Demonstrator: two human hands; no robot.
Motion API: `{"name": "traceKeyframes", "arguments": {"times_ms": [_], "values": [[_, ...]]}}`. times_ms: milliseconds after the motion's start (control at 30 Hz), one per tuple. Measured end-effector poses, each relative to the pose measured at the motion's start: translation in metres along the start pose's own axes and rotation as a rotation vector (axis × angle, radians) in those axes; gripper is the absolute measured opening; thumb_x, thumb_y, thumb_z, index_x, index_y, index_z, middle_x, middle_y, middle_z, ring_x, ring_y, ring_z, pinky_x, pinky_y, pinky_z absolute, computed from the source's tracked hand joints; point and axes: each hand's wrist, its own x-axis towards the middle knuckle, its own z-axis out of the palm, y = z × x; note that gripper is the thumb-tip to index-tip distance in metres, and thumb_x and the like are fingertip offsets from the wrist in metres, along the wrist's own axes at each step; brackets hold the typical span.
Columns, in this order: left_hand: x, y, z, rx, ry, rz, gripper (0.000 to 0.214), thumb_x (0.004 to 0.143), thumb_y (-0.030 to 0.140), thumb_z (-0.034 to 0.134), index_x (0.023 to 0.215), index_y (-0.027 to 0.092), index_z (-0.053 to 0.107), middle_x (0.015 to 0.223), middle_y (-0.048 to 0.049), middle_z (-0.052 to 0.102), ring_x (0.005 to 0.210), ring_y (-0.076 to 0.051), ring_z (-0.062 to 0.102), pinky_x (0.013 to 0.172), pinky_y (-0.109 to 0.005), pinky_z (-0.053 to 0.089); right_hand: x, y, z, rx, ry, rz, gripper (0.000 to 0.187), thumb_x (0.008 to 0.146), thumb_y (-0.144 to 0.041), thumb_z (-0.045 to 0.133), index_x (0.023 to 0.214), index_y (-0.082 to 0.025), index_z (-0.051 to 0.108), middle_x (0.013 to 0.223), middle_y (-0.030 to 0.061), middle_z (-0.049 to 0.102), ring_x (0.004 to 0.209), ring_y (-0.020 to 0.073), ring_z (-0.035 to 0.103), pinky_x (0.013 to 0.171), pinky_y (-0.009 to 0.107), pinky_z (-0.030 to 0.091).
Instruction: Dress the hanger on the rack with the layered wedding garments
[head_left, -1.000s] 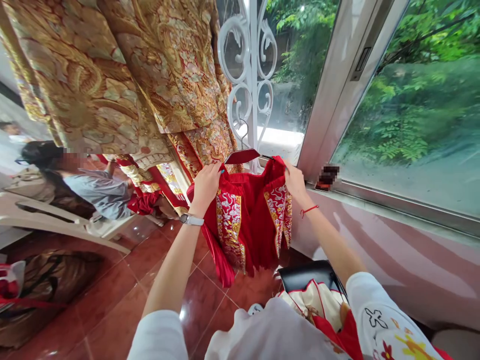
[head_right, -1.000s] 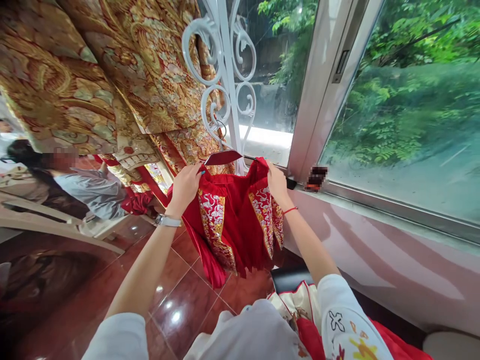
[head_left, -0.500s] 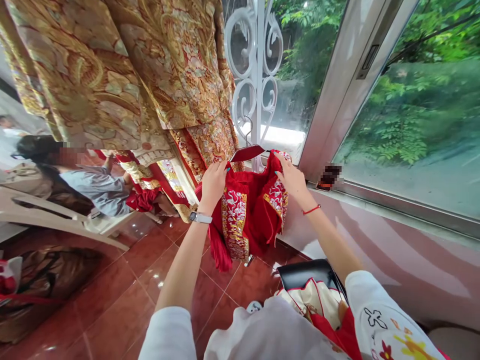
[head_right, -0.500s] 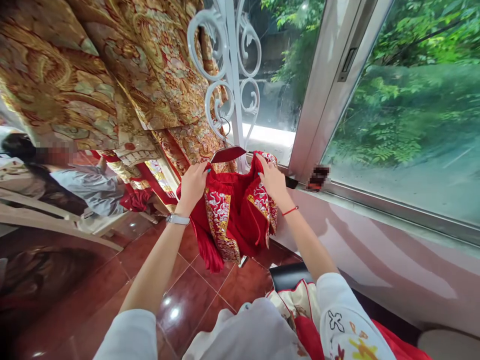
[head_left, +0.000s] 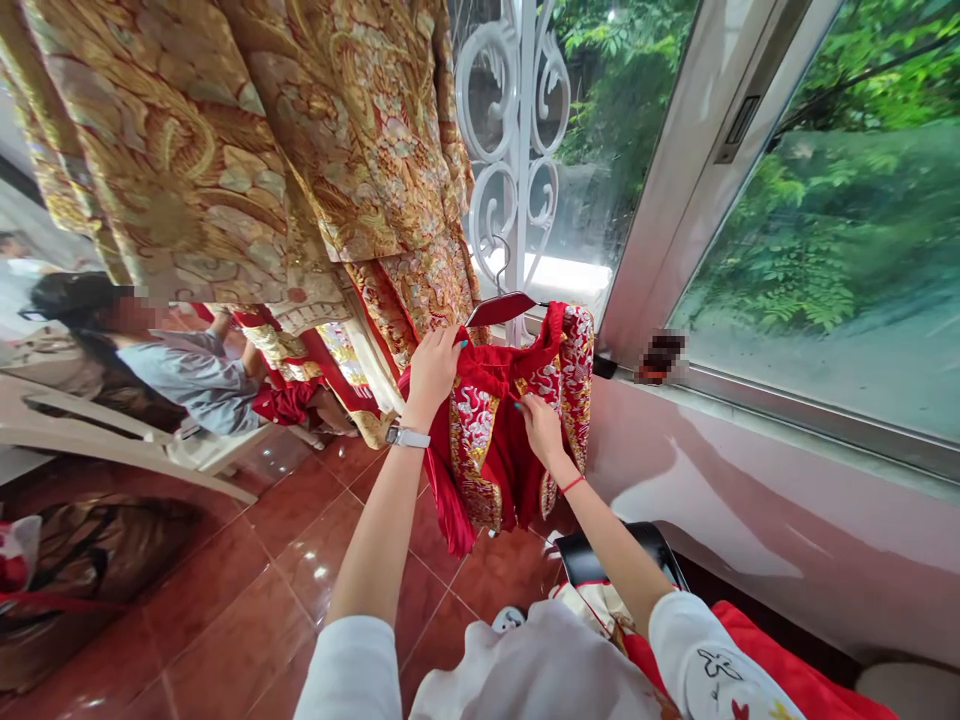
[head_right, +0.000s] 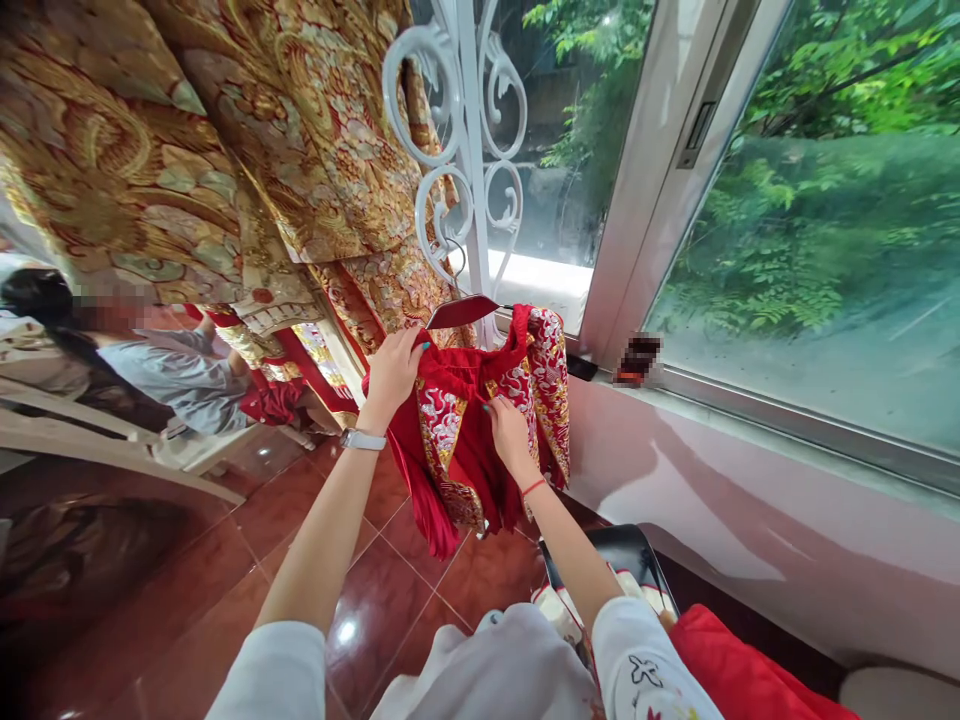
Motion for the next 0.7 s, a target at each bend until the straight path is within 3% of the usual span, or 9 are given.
{"name": "traceKeyframes", "arguments": {"times_ms": [100,233,367,433,533,600,700], "values": [[0.0,0.0,0.0,-0.03,-0.022,0.008,0.04,0.103,0.03,0.037,0.134,0.014,0.056,0.124,-0.0171,0.067,0.117,-0.029,0.061,0.103,-0.044,0.048,-0.051,0.023,0.0,0.041,-0.009,0.046,0.03,0.097,-0.029,0.038,0.089,-0.022,0.067,0.095,0.0111,0.07,0.088,0.0242,0.064,0.084,0.037,0.05],[0.0,0.002,0.003,-0.07,-0.06,0.001,0.043,0.103,0.03,0.038,0.138,0.012,0.052,0.129,-0.0182,0.065,0.122,-0.029,0.059,0.105,-0.044,0.047,-0.117,0.042,0.017,0.131,-0.023,0.128,0.031,0.095,-0.036,0.042,0.083,-0.024,0.069,0.087,0.0087,0.072,0.082,0.0245,0.066,0.081,0.037,0.051],[0.0,0.005,0.007,-0.105,-0.063,0.002,0.044,0.103,0.032,0.038,0.138,0.011,0.052,0.13,-0.0192,0.064,0.123,-0.03,0.058,0.106,-0.045,0.047,-0.167,0.051,0.04,0.192,-0.05,0.251,0.032,0.093,-0.037,0.043,0.09,-0.023,0.072,0.095,0.0094,0.074,0.089,0.0246,0.067,0.085,0.037,0.05],[-0.001,0.006,0.008,-0.115,-0.049,0.005,0.044,0.103,0.032,0.037,0.137,0.01,0.052,0.131,-0.0196,0.063,0.124,-0.03,0.058,0.107,-0.045,0.046,-0.183,0.057,0.051,0.185,-0.108,0.282,0.032,0.093,-0.036,0.043,0.087,-0.023,0.071,0.089,0.0087,0.073,0.083,0.0233,0.066,0.081,0.034,0.05],[-0.001,0.006,0.008,-0.115,-0.034,0.014,0.044,0.103,0.033,0.037,0.137,0.011,0.052,0.13,-0.0194,0.063,0.123,-0.029,0.058,0.108,-0.045,0.045,-0.189,0.065,0.06,0.179,-0.257,0.261,0.031,0.092,-0.033,0.043,0.076,-0.022,0.067,0.078,0.0069,0.069,0.074,0.0206,0.063,0.073,0.031,0.048],[-0.001,0.004,0.007,-0.099,-0.021,0.013,0.043,0.103,0.033,0.035,0.137,0.012,0.052,0.13,-0.0189,0.063,0.122,-0.029,0.058,0.106,-0.045,0.046,-0.178,0.068,0.061,0.212,-0.396,0.208,0.028,0.091,-0.032,0.046,0.073,-0.021,0.064,0.074,0.005,0.067,0.07,0.0188,0.063,0.07,0.03,0.048],[-0.001,0.002,0.005,-0.065,-0.015,0.005,0.043,0.103,0.033,0.033,0.135,0.012,0.053,0.128,-0.0185,0.064,0.12,-0.03,0.059,0.105,-0.046,0.046,-0.139,0.068,0.056,0.276,-0.52,0.161,0.016,0.085,-0.025,0.055,0.093,-0.021,0.068,0.075,0.0004,0.068,0.063,0.0144,0.062,0.065,0.026,0.049]]}}
